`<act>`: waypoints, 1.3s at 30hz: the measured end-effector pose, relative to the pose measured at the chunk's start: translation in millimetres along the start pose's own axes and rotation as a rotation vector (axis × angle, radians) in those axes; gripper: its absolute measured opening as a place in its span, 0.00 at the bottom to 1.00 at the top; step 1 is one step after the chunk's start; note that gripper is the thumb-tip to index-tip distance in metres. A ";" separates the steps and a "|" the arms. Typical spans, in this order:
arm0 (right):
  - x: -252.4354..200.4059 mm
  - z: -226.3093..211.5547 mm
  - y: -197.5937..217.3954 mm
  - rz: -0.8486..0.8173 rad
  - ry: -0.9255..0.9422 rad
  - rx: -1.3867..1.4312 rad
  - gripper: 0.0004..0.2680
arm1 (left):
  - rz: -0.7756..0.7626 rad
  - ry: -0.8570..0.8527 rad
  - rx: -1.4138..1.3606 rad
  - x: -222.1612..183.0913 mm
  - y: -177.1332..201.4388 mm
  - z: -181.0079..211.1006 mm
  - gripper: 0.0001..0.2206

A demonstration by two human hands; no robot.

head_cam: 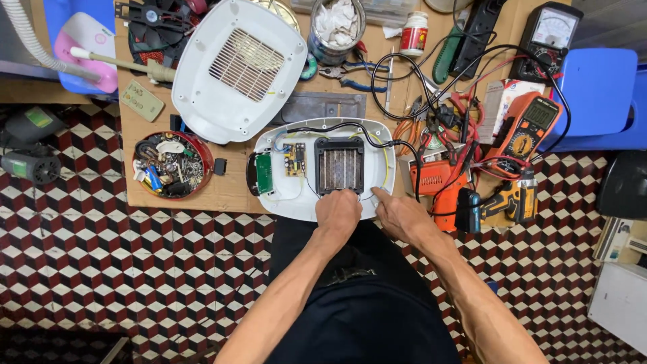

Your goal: Repairing and testing electronic appliances including an induction cooktop and a portable heater on a workbench.

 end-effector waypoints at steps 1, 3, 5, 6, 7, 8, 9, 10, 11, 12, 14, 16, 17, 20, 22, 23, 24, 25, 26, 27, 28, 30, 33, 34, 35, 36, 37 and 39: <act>5.3 2.5 -6.7 -0.038 0.063 0.012 0.15 | -0.026 0.031 -0.005 1.0 0.3 -0.8 0.08; 15.4 8.4 -14.0 -0.078 0.127 0.026 0.16 | -0.053 0.065 -0.011 1.3 -2.1 -2.9 0.08; 25.0 14.2 -20.0 -0.185 0.154 0.061 0.15 | 0.023 0.060 -0.028 0.4 -2.2 -4.2 0.06; 27.5 14.6 -16.8 -0.186 0.154 0.062 0.15 | 0.022 0.061 -0.028 0.2 -2.4 -3.0 0.06; 29.9 12.3 -18.7 -0.263 0.176 0.019 0.15 | 0.008 0.065 -0.019 -0.2 -2.4 -3.4 0.07; 31.9 9.7 -20.7 -0.339 0.198 -0.025 0.15 | -0.006 0.070 -0.011 -0.9 -2.2 -4.1 0.07; 31.1 4.2 -11.7 -0.341 0.200 -0.022 0.15 | -0.007 0.073 -0.008 -1.3 0.4 -2.5 0.07; 28.6 2.7 -10.2 -0.477 0.122 0.059 0.18 | -0.023 0.071 -0.002 -1.8 2.1 -0.8 0.07; 24.1 1.2 -8.6 -0.612 0.040 0.141 0.20 | -0.040 0.068 0.003 -2.5 3.5 1.4 0.08; 25.6 5.4 -12.5 -0.614 0.040 0.143 0.20 | -0.043 0.070 0.004 -3.0 0.4 -1.4 0.08; 26.9 5.8 -15.4 -0.612 0.229 0.159 0.21 | 0.013 0.064 -0.009 -2.1 -3.0 -2.6 0.07; 24.1 -2.4 -7.5 -0.619 0.171 0.132 0.20 | 0.015 0.070 -0.002 -0.5 -3.2 -2.2 0.07; 21.8 -4.8 -5.0 -0.628 0.110 0.108 0.19 | 0.013 0.076 0.005 -0.7 -3.8 -2.6 0.08; 23.5 2.1 -9.3 -0.601 0.100 0.143 0.20 | 0.059 0.052 0.012 -1.8 -3.8 -3.2 0.08; 24.1 2.2 -10.6 -0.603 0.120 0.136 0.20 | 0.051 0.047 0.005 -2.3 -4.3 -3.3 0.07; 24.9 1.1 -11.4 -0.604 0.142 0.127 0.20 | 0.045 0.044 -0.003 -2.4 -4.2 -3.8 0.06; 24.7 -0.8 -10.2 -0.603 0.142 0.129 0.20 | 0.045 0.044 -0.001 -2.4 -3.9 -3.9 0.06; 23.9 -1.4 -9.4 -0.612 0.122 0.142 0.21 | 0.052 0.045 -0.005 -2.5 -3.6 -3.7 0.06; 23.2 -1.9 -8.6 -0.620 0.101 0.156 0.21 | 0.059 0.046 -0.008 -2.5 -3.2 -3.6 0.06; 22.7 -2.4 -8.2 -0.619 0.100 0.156 0.21 | 0.059 0.044 -0.009 -2.7 -3.1 -3.5 0.06; 22.1 -2.4 -8.0 -0.621 0.086 0.158 0.21 | 0.058 0.043 -0.008 -3.0 -2.9 -3.5 0.06; 21.4 -2.4 -7.1 -0.621 0.072 0.158 0.20 | 0.060 0.040 -0.009 -2.6 -3.3 -3.6 0.06; 20.5 -3.4 -6.4 -0.619 0.089 0.140 0.21 | 0.075 0.046 -0.012 -2.0 -2.5 -3.9 0.07; 20.5 -4.0 -6.2 -0.613 0.096 0.134 0.21 | 0.049 0.056 -0.009 -1.8 -2.2 -4.0 0.06; 20.5 -4.6 -5.9 -0.607 0.104 0.127 0.20 | 0.022 0.067 -0.007 -1.7 -2.1 -4.0 0.07; 20.4 -5.4 -5.9 -0.608 0.104 0.125 0.20 | 0.023 0.068 -0.009 -1.3 -2.0 -6.4 0.07; 20.4 -5.9 -5.6 -0.604 0.098 0.117 0.20 | -0.019 0.047 -0.024 -0.4 -4.5 -7.5 0.05; 19.7 -6.0 -5.0 -0.599 0.091 0.106 0.19 | -0.059 0.024 -0.043 0.9 -4.7 -8.7 0.05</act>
Point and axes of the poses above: each hand's wrist, its own x-axis towards the middle knuckle, its own y-axis out of the back of the hand, z = x × y, the point moved 6 cm from there along x, towards the middle knuckle, and after that the axes turned 6 degrees about -z, right-handed, at the moved point
